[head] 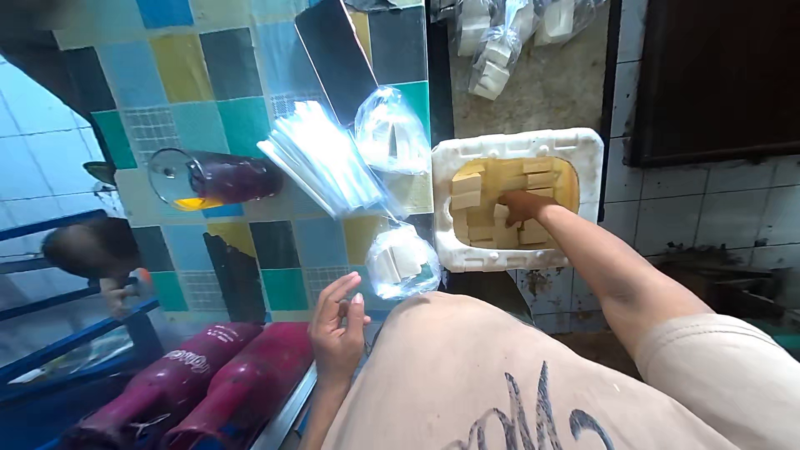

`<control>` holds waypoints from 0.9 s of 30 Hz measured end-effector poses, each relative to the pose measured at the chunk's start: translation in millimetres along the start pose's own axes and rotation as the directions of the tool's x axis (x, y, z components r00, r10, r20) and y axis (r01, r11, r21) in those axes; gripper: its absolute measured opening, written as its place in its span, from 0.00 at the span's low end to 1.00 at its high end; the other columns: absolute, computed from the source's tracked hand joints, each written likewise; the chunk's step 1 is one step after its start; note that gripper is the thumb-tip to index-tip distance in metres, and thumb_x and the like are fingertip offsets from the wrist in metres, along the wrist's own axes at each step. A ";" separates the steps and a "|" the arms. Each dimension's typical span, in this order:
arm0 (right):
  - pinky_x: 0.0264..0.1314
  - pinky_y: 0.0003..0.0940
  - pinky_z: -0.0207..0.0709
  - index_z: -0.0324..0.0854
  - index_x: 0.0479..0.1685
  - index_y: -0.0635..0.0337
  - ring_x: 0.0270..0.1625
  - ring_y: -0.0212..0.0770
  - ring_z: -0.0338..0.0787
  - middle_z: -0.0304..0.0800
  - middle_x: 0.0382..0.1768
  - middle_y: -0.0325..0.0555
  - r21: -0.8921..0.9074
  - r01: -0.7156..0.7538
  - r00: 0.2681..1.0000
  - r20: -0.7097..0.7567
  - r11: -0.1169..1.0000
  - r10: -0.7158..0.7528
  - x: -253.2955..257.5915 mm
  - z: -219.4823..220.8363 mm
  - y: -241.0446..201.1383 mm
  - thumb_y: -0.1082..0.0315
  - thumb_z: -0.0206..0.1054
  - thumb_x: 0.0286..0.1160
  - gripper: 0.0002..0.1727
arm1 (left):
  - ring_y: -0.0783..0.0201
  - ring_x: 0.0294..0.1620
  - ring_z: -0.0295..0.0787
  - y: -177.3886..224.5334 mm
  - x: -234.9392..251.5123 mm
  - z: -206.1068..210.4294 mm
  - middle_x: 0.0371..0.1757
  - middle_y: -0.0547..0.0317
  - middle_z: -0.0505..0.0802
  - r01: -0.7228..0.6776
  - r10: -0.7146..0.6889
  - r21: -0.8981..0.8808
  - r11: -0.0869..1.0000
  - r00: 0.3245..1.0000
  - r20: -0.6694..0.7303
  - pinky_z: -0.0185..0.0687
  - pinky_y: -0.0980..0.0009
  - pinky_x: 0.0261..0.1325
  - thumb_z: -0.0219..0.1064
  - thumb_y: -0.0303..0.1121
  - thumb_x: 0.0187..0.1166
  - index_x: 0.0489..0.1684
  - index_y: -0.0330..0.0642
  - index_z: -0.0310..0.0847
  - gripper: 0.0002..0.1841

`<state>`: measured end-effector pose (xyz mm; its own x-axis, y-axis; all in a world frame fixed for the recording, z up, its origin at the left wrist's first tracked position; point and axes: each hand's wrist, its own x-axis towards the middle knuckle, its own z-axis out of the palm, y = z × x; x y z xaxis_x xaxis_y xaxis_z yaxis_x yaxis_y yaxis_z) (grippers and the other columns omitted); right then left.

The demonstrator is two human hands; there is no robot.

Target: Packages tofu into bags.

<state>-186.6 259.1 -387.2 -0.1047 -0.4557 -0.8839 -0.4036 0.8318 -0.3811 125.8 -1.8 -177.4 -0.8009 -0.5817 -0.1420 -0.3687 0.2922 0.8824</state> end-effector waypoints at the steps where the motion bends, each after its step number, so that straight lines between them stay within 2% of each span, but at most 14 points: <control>1: 0.73 0.73 0.69 0.81 0.68 0.73 0.70 0.73 0.82 0.85 0.62 0.75 0.007 -0.003 0.999 -0.040 1.000 0.003 1.1 2.5 3.9 0.71 0.84 0.62 0.32 | 0.83 0.34 0.85 -1.7 1.7 0.1 0.63 0.52 0.88 -0.032 0.032 0.007 0.999 0.999 0.011 0.86 0.84 0.36 0.61 0.25 0.81 0.58 0.23 0.82 0.14; 3: 0.72 0.75 0.69 0.82 0.67 0.71 0.70 0.73 0.83 0.86 0.62 0.74 0.040 -0.028 0.993 -0.111 0.999 0.032 -0.3 -0.7 7.2 0.71 0.82 0.64 0.29 | 0.77 0.51 0.87 -2.0 6.6 2.2 0.65 0.49 0.87 -0.105 0.103 0.055 0.993 0.994 0.036 0.85 0.80 0.54 0.62 0.28 0.82 0.56 0.26 0.85 0.14; 5: 0.71 0.76 0.70 0.82 0.65 0.70 0.69 0.73 0.83 0.86 0.61 0.73 0.102 -0.048 0.984 -0.168 0.994 0.064 -14.1 -12.8 -1.2 0.69 0.81 0.66 0.27 | 0.70 0.69 0.80 4.2 12.5 6.4 0.69 0.46 0.83 -0.133 0.127 0.099 0.986 0.989 0.070 0.77 0.75 0.70 0.64 0.32 0.78 0.52 0.34 0.90 0.14; 8: 0.72 0.71 0.71 0.81 0.64 0.74 0.66 0.71 0.84 0.86 0.60 0.74 0.319 -0.024 0.966 -0.238 0.947 0.105 -48.7 -30.8 -22.5 0.69 0.80 0.69 0.26 | 0.58 0.77 0.73 15.6 21.5 14.7 0.79 0.42 0.76 -0.067 0.041 0.170 0.983 0.988 0.151 0.75 0.65 0.73 0.69 0.39 0.74 0.47 0.47 0.96 0.12; 11: 0.67 0.60 0.80 0.75 0.72 0.71 0.63 0.63 0.87 0.84 0.63 0.70 0.649 0.025 0.943 -0.269 0.760 0.198 -75.0 -24.5 -33.1 0.73 0.78 0.71 0.29 | 0.48 0.73 0.77 22.5 29.7 21.8 0.85 0.35 0.68 0.033 -0.106 0.283 0.959 0.964 0.245 0.78 0.54 0.69 0.70 0.42 0.77 0.51 0.48 0.96 0.14; 13: 0.61 0.49 0.84 0.72 0.75 0.67 0.58 0.51 0.89 0.85 0.62 0.62 0.828 0.122 0.929 -0.289 0.547 0.231 -94.3 -18.0 -43.4 0.76 0.75 0.72 0.30 | 0.46 0.63 0.84 25.3 36.3 22.9 0.83 0.33 0.70 0.056 -0.164 0.352 0.934 0.944 0.285 0.81 0.50 0.62 0.69 0.40 0.81 0.56 0.47 0.94 0.14; 14: 0.57 0.43 0.86 0.72 0.75 0.65 0.54 0.45 0.90 0.86 0.59 0.57 0.877 0.182 0.926 -0.305 0.445 0.222 -104.5 -16.0 -50.2 0.77 0.74 0.73 0.29 | 0.45 0.62 0.86 27.0 39.9 22.1 0.82 0.34 0.73 0.062 -0.185 0.381 0.922 0.937 0.296 0.82 0.49 0.61 0.68 0.38 0.83 0.59 0.46 0.93 0.14; 16: 0.51 0.35 0.89 0.72 0.68 0.63 0.46 0.36 0.92 0.89 0.49 0.47 0.914 0.313 0.924 -0.356 0.257 0.140 -128.8 -13.3 -72.2 0.80 0.69 0.75 0.22 | 0.41 0.65 0.85 31.6 45.5 19.5 0.79 0.35 0.76 0.060 -0.202 0.418 0.907 0.930 0.306 0.81 0.45 0.62 0.65 0.33 0.83 0.64 0.45 0.90 0.15; 18: 0.51 0.33 0.91 0.72 0.63 0.58 0.44 0.34 0.94 0.92 0.44 0.40 0.894 0.428 0.902 -0.432 0.131 0.002 -152.8 -9.0 -104.8 0.81 0.64 0.76 0.19 | 0.45 0.54 0.88 33.3 49.0 17.2 0.75 0.36 0.79 0.035 -0.185 0.427 0.904 0.931 0.316 0.84 0.49 0.54 0.63 0.27 0.83 0.68 0.42 0.87 0.18; 20: 0.52 0.34 0.91 0.72 0.62 0.58 0.44 0.34 0.94 0.93 0.44 0.39 0.851 0.520 0.853 -0.513 0.078 -0.092 -169.4 0.1 -146.5 0.79 0.63 0.75 0.18 | 0.51 0.44 0.87 36.3 50.6 14.9 0.74 0.38 0.79 0.021 -0.176 0.421 0.907 0.926 0.333 0.84 0.54 0.47 0.61 0.24 0.82 0.74 0.41 0.82 0.21; 22: 0.53 0.37 0.92 0.75 0.63 0.62 0.45 0.35 0.94 0.93 0.45 0.42 0.775 0.619 0.785 -0.606 0.127 -0.131 -176.5 14.7 -189.6 0.79 0.66 0.75 0.18 | 0.50 0.42 0.87 37.3 51.4 12.9 0.74 0.40 0.80 -0.002 -0.157 0.421 0.907 0.926 0.344 0.84 0.53 0.46 0.61 0.24 0.82 0.77 0.42 0.79 0.23; 23: 0.53 0.35 0.91 0.77 0.62 0.63 0.45 0.34 0.94 0.93 0.45 0.42 0.717 0.668 0.744 -0.653 0.201 -0.142 -175.6 23.9 -207.9 0.79 0.68 0.75 0.17 | 0.49 0.44 0.87 38.4 51.7 11.8 0.75 0.39 0.80 -0.010 -0.154 0.423 0.906 0.923 0.352 0.84 0.51 0.48 0.61 0.24 0.82 0.78 0.41 0.78 0.23; 25: 0.49 0.35 0.89 0.81 0.58 0.64 0.42 0.34 0.93 0.93 0.43 0.46 0.540 0.732 0.645 -0.746 0.415 -0.167 -162.2 42.9 -229.8 0.77 0.74 0.71 0.17 | 0.47 0.48 0.88 39.0 51.6 9.4 0.76 0.38 0.78 -0.024 -0.144 0.411 0.911 0.917 0.373 0.85 0.50 0.52 0.63 0.26 0.83 0.80 0.40 0.75 0.24; 27: 0.45 0.45 0.89 0.84 0.56 0.62 0.40 0.41 0.94 0.94 0.41 0.50 0.363 0.709 0.556 -0.815 0.605 -0.162 -146.5 60.0 -239.7 0.72 0.80 0.68 0.17 | 0.45 0.56 0.88 35.1 51.7 6.4 0.79 0.37 0.76 -0.043 -0.124 0.383 0.923 0.907 0.401 0.85 0.50 0.58 0.61 0.25 0.83 0.84 0.39 0.70 0.27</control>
<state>-20.0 145.5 -182.7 -0.7338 -0.6466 -0.2083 0.0111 0.2952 -0.9554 68.4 -16.8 -156.6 -0.8702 -0.2596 -0.4187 -0.4866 0.5854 0.6484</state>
